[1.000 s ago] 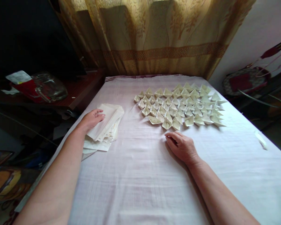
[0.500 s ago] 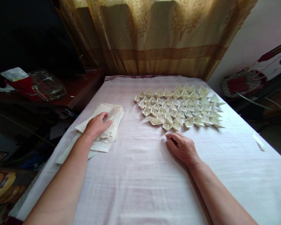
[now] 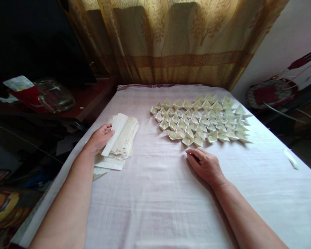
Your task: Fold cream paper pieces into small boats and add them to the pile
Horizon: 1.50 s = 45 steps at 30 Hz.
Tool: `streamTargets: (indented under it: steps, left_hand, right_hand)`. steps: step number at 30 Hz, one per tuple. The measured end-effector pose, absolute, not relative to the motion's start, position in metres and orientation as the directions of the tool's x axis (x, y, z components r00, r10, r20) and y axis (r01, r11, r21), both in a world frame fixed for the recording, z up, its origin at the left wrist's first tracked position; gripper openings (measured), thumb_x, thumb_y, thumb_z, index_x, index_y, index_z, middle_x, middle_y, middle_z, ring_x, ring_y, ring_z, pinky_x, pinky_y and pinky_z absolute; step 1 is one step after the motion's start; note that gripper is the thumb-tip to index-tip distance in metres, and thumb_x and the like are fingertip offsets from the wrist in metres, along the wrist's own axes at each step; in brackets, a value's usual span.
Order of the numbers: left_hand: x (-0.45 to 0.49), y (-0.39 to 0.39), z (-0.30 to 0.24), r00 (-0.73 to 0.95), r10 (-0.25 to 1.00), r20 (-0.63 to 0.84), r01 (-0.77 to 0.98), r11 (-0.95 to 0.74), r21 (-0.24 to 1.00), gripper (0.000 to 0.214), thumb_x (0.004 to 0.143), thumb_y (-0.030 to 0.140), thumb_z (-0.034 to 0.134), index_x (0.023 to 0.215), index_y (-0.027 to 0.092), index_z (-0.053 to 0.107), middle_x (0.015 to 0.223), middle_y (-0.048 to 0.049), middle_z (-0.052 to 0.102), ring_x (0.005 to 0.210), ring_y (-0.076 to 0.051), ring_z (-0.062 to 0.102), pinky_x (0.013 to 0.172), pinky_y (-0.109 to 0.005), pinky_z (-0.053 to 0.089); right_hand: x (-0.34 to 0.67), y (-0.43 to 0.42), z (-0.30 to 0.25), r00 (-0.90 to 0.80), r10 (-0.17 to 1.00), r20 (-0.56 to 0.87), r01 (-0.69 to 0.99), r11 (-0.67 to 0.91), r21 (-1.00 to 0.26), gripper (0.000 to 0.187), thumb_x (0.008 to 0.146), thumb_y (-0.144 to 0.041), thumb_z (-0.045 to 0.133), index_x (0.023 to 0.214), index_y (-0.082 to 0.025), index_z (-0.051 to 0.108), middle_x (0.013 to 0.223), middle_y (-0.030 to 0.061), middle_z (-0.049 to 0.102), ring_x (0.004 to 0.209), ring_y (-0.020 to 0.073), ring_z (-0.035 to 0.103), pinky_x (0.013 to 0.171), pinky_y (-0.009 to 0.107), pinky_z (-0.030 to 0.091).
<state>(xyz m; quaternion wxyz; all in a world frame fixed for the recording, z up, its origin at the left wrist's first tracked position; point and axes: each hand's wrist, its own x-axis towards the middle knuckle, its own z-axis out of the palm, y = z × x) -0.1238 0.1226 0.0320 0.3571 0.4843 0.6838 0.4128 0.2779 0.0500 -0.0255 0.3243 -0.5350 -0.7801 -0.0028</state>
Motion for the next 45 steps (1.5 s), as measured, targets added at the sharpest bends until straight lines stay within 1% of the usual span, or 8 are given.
streamTargets:
  steps: [5, 11, 15, 18, 22, 27, 36, 45]
  left_hand:
    - [-0.126, 0.122, 0.030, -0.254, 0.965, -0.067, 0.387, 0.165, 0.907, 0.067, 0.079, 0.024, 0.057, 0.144, 0.021, 0.044, 0.080, 0.0011, 0.066, 0.059, -0.012, 0.061, 0.056, -0.022, 0.051]
    - [-0.126, 0.125, 0.023, -0.223, 0.974, 0.031, 0.657, 0.126, 0.743, 0.043, 0.076, 0.042, 0.059, 0.111, 0.018, 0.067, 0.083, -0.0017, 0.071, 0.078, -0.019, 0.067, 0.072, -0.027, 0.052]
    - [-0.117, 0.123, 0.030, -0.200, 0.978, 0.061, 0.727, 0.107, 0.678, 0.039, 0.070, 0.041, 0.066, 0.104, 0.022, 0.064, 0.088, -0.0014, 0.072, 0.084, -0.020, 0.067, 0.080, -0.029, 0.050]
    - [-0.109, 0.117, 0.041, -0.156, 0.987, 0.027, 0.844, 0.119, 0.522, 0.041, 0.070, 0.039, 0.067, 0.107, 0.022, 0.059, 0.090, -0.0023, 0.072, 0.084, -0.020, 0.068, 0.079, -0.029, 0.050]
    - [-0.096, 0.110, 0.052, -0.080, 0.996, -0.028, 0.958, 0.084, 0.276, 0.029, 0.071, 0.041, 0.067, 0.092, 0.022, 0.061, 0.093, -0.0035, 0.072, 0.084, -0.021, 0.068, 0.074, -0.027, 0.049]
    - [-0.084, 0.107, 0.059, -0.038, 0.999, -0.009, 0.998, 0.038, 0.053, 0.016, 0.082, 0.033, 0.053, 0.081, 0.023, 0.065, 0.083, -0.0033, 0.073, 0.081, -0.022, 0.069, 0.070, -0.027, 0.046]
    - [-0.081, 0.108, 0.069, -0.136, 0.984, 0.117, 0.986, 0.123, 0.115, 0.032, 0.089, 0.030, 0.050, 0.115, 0.022, 0.065, 0.099, -0.0051, 0.076, 0.097, -0.025, 0.070, 0.078, -0.029, 0.048]
    - [-0.084, 0.106, 0.071, -0.138, 0.974, 0.178, 0.985, 0.116, 0.129, 0.018, 0.090, 0.031, 0.049, 0.097, 0.024, 0.065, 0.091, -0.0033, 0.075, 0.088, -0.025, 0.070, 0.069, -0.029, 0.046]
  right_hand:
    - [0.278, 0.050, -0.026, -0.224, 0.828, 0.515, 0.837, 0.434, -0.334, 0.021, 0.091, -0.029, 0.050, 0.086, -0.020, 0.068, 0.078, 0.0038, 0.071, 0.065, 0.0167, 0.068, 0.062, 0.025, 0.050]
    - [0.278, 0.050, -0.025, -0.227, 0.829, 0.511, 0.833, 0.437, -0.339, 0.021, 0.090, -0.029, 0.049, 0.087, -0.021, 0.068, 0.078, 0.0040, 0.071, 0.066, 0.0172, 0.068, 0.063, 0.026, 0.051]
    - [0.278, 0.050, -0.025, -0.220, 0.835, 0.504, 0.832, 0.430, -0.351, 0.022, 0.090, -0.030, 0.049, 0.087, -0.021, 0.068, 0.079, 0.0045, 0.071, 0.067, 0.0172, 0.068, 0.063, 0.026, 0.051]
    - [0.278, 0.050, -0.025, -0.221, 0.848, 0.482, 0.832, 0.422, -0.360, 0.022, 0.091, -0.030, 0.048, 0.087, -0.021, 0.068, 0.079, 0.0044, 0.071, 0.068, 0.0170, 0.068, 0.064, 0.026, 0.051]
    - [0.278, 0.050, -0.025, -0.221, 0.848, 0.482, 0.836, 0.420, -0.354, 0.022, 0.091, -0.029, 0.048, 0.087, -0.021, 0.068, 0.079, 0.0043, 0.071, 0.067, 0.0170, 0.068, 0.064, 0.026, 0.050]
    - [0.278, 0.050, -0.024, -0.224, 0.845, 0.485, 0.837, 0.422, -0.349, 0.023, 0.091, -0.029, 0.048, 0.086, -0.021, 0.068, 0.077, 0.0039, 0.070, 0.066, 0.0169, 0.067, 0.063, 0.026, 0.050]
    - [0.278, 0.050, -0.026, -0.203, 0.863, 0.464, 0.841, 0.396, -0.369, 0.022, 0.091, -0.030, 0.048, 0.087, -0.022, 0.069, 0.080, 0.0041, 0.071, 0.068, 0.0166, 0.067, 0.065, 0.025, 0.049]
    - [0.276, 0.049, -0.021, -0.211, 0.861, 0.464, 0.833, 0.406, -0.375, 0.023, 0.091, -0.029, 0.048, 0.086, -0.021, 0.069, 0.078, 0.0044, 0.071, 0.066, 0.0168, 0.067, 0.065, 0.026, 0.050]
